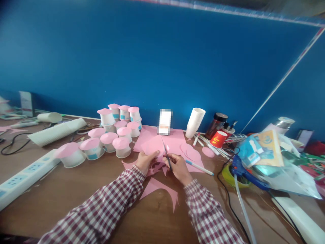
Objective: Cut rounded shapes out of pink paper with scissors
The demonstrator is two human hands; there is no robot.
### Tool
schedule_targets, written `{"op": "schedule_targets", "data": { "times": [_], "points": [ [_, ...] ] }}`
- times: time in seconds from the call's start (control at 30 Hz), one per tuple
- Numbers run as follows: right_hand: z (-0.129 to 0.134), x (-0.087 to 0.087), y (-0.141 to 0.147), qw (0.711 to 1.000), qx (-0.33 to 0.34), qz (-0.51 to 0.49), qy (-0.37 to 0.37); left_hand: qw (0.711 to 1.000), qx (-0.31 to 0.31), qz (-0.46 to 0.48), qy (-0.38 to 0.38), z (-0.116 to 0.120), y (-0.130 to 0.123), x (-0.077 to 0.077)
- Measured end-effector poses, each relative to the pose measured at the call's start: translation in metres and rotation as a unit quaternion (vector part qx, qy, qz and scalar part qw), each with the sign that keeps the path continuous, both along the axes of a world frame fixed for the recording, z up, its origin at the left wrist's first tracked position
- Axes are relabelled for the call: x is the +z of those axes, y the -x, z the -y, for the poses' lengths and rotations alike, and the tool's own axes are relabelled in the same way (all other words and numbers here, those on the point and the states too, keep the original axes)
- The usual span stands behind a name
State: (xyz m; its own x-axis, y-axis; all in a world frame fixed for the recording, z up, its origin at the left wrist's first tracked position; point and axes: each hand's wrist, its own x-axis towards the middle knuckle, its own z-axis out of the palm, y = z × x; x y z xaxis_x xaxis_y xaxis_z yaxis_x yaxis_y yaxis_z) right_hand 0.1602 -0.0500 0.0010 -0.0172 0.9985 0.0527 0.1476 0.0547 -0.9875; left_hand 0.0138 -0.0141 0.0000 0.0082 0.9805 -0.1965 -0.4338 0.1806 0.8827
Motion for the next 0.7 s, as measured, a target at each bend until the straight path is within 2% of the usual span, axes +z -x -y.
{"op": "schedule_targets", "data": {
  "times": [0.3,0.7],
  "points": [
    [0.0012,0.0021,0.0014,1.0,-0.004,0.005,0.002,1.0,0.002,0.001,-0.004,-0.0019,0.0003,-0.0013],
    [0.0011,0.004,0.0018,1.0,-0.001,0.011,0.005,0.999,-0.028,-0.046,-0.008,-0.0003,0.0016,-0.0022]
  ]
}}
